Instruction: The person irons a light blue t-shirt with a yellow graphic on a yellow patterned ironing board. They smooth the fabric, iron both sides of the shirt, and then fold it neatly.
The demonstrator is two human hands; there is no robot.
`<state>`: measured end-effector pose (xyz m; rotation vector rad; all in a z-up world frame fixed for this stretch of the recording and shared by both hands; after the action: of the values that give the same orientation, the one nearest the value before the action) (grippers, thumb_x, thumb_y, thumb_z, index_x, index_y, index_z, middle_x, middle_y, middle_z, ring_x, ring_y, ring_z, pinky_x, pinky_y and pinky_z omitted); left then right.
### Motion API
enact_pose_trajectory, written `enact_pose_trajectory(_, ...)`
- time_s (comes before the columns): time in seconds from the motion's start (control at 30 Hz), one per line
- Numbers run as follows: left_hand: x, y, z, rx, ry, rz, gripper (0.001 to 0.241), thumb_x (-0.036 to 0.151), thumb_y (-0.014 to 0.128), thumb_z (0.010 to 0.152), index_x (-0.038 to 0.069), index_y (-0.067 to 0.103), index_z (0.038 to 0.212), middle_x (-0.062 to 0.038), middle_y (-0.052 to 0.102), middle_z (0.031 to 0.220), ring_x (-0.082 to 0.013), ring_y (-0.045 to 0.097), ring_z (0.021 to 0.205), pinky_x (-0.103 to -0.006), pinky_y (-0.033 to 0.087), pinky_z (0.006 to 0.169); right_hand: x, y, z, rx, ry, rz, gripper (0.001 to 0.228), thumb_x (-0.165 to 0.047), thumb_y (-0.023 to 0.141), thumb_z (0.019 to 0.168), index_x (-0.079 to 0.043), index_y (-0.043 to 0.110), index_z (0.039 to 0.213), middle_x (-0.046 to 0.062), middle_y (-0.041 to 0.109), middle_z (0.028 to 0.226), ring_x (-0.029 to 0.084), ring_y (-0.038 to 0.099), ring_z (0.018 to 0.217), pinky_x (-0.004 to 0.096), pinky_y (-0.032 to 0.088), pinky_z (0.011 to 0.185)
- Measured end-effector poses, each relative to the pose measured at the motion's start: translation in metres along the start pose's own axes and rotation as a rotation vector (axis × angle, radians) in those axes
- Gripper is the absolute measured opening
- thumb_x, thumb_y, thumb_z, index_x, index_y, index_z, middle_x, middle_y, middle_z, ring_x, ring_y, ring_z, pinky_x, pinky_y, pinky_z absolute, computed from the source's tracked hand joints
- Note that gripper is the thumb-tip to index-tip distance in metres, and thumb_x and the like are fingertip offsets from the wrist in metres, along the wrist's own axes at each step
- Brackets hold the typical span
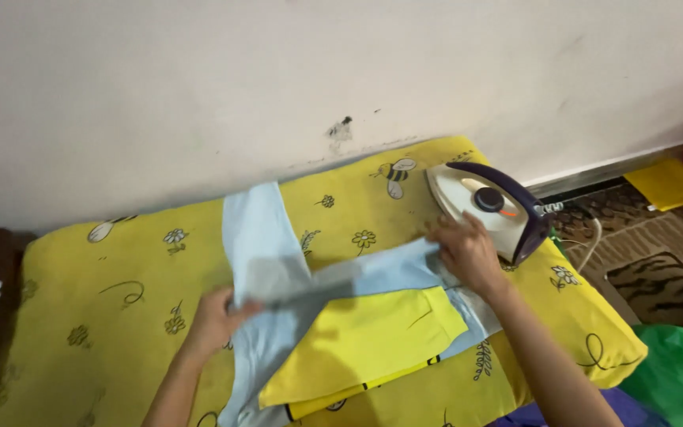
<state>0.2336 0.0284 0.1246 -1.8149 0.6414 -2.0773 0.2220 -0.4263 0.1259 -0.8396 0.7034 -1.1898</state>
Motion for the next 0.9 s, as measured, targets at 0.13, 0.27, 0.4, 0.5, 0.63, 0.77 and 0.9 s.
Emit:
enact_pose_trajectory(0.13,-0.022,0.019,-0.033,-0.199,0.183,0.009,0.019,0.016,0.09,0.071,0.002,0.082,0.081,-0.015,0.083,0.084,-0.0289,0.078,0.087,-0.0416,0.062,0.076,-0.01,-0.02,-0.04,-0.04,0.0,0.226,0.037,-0.003,0.072,0.07,-0.022,0.079,0.101,0.005,0.081,0.099,0.028,0.07,0.115,0.05,0.043,0.113)
enact_pose_trajectory(0.27,-0.038,0.022,-0.036,-0.17,0.114,-0.015,0.016,0.017,0.09,0.074,0.003,0.087,0.082,-0.01,0.087,0.094,-0.0262,0.079,0.099,-0.0438,0.062,0.086,-0.008,-0.019,-0.055,-0.067,0.078,0.284,0.037,-0.002,0.069,0.069,-0.025,0.081,0.097,-0.004,0.081,0.108,0.024,0.067,0.124,0.05,0.041,0.116)
enact_pose_trajectory(0.4,-0.055,0.026,-0.036,-0.327,0.081,0.159,0.031,0.017,0.088,0.075,0.01,0.084,0.104,-0.002,0.076,0.131,-0.0198,0.07,0.12,-0.0333,0.056,0.096,-0.009,-0.014,-0.055,-0.232,0.112,0.253,0.033,-0.004,0.073,0.083,-0.019,0.08,0.111,0.0,0.073,0.128,0.026,0.056,0.137,0.052,0.033,0.122)
enact_pose_trajectory(0.5,-0.036,0.004,-0.038,-0.575,-0.091,0.313,0.044,0.008,0.084,0.078,0.015,0.079,0.121,0.004,0.075,0.137,-0.013,0.076,0.116,-0.0292,0.057,0.102,-0.013,-0.013,-0.041,-0.322,0.148,0.173,0.04,-0.002,0.062,0.08,-0.022,0.08,0.11,-0.002,0.074,0.127,0.029,0.058,0.134,0.053,0.041,0.112)
enact_pose_trajectory(0.63,-0.034,-0.057,0.0,-0.324,-0.143,0.439,0.036,0.006,0.062,0.092,0.018,0.079,0.121,-0.008,0.074,0.127,-0.0302,0.071,0.119,-0.0419,0.052,0.105,-0.066,-0.016,0.015,-0.221,0.041,0.074,0.033,-0.004,0.062,0.076,-0.017,0.079,0.1,0.004,0.078,0.101,0.027,0.069,0.107,0.046,0.05,0.097)
enact_pose_trajectory(0.77,-0.053,-0.035,0.027,-0.321,-0.068,0.341,0.025,0.024,0.072,0.092,0.007,0.082,0.108,-0.018,0.08,0.111,-0.0396,0.07,0.116,-0.0504,0.052,0.103,-0.147,0.027,0.083,-0.233,-0.091,0.356,0.031,-0.008,0.067,0.083,-0.015,0.078,0.111,0.008,0.078,0.11,0.032,0.07,0.113,0.049,0.055,0.098)
enact_pose_trajectory(0.9,-0.082,-0.025,0.023,-0.381,0.0,0.299,0.024,0.021,0.076,0.088,0.01,0.082,0.108,-0.016,0.081,0.107,-0.0362,0.074,0.11,-0.0467,0.056,0.095,-0.214,0.078,0.157,-0.285,-0.139,0.415,0.028,-0.01,0.067,0.088,-0.016,0.077,0.113,0.006,0.077,0.113,0.028,0.073,0.11,0.043,0.058,0.093)
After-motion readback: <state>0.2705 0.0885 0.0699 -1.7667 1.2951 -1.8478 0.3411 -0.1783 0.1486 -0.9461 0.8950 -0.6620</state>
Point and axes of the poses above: each hand's wrist, its own z-axis towards the middle knuckle, its own y-axis out of the palm, x = y × z, the point moved 7 cm from there along z, towards the middle knuckle
